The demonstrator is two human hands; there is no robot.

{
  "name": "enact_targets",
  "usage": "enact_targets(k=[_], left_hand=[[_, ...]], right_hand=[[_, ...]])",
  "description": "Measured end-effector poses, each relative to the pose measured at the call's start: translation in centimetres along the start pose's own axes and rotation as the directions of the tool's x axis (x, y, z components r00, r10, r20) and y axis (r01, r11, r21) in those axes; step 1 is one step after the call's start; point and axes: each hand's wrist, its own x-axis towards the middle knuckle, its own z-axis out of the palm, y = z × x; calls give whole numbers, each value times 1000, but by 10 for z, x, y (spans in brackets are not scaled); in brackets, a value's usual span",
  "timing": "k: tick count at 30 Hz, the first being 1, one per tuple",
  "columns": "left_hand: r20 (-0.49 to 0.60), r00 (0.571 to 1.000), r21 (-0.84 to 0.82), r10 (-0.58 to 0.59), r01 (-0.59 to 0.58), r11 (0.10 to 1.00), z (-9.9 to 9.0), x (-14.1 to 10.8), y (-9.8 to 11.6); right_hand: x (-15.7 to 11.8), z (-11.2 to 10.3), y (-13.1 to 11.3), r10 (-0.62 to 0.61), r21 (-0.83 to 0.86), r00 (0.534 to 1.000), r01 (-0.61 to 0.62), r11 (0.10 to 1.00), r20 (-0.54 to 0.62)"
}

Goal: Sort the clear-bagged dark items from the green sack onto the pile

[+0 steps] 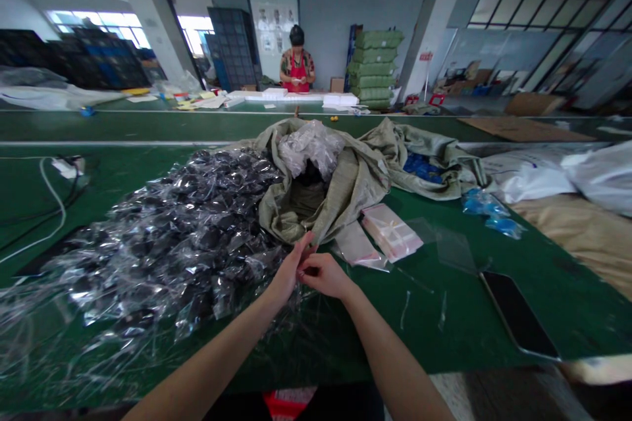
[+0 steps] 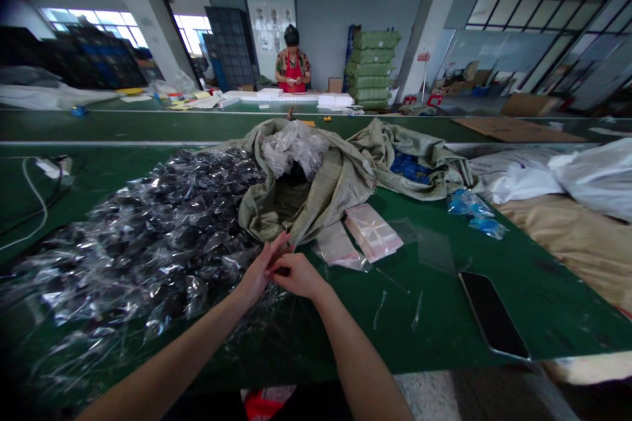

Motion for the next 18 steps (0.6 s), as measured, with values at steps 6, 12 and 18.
enact_targets(k=[6,12,18], left_hand=[[133,979,244,158,-186,952,-12,-11,16],[329,913,538,241,-391,747,-24,-42,61],[466,849,537,250,-496,682,-28,-68,88]], right_hand=[[-4,-33,8,175,-274,985,-165,948,13],[-22,-90,37,409,-546,830,-558,625,-379],[-41,-107,56,284,-565,765,-626,538,-577]])
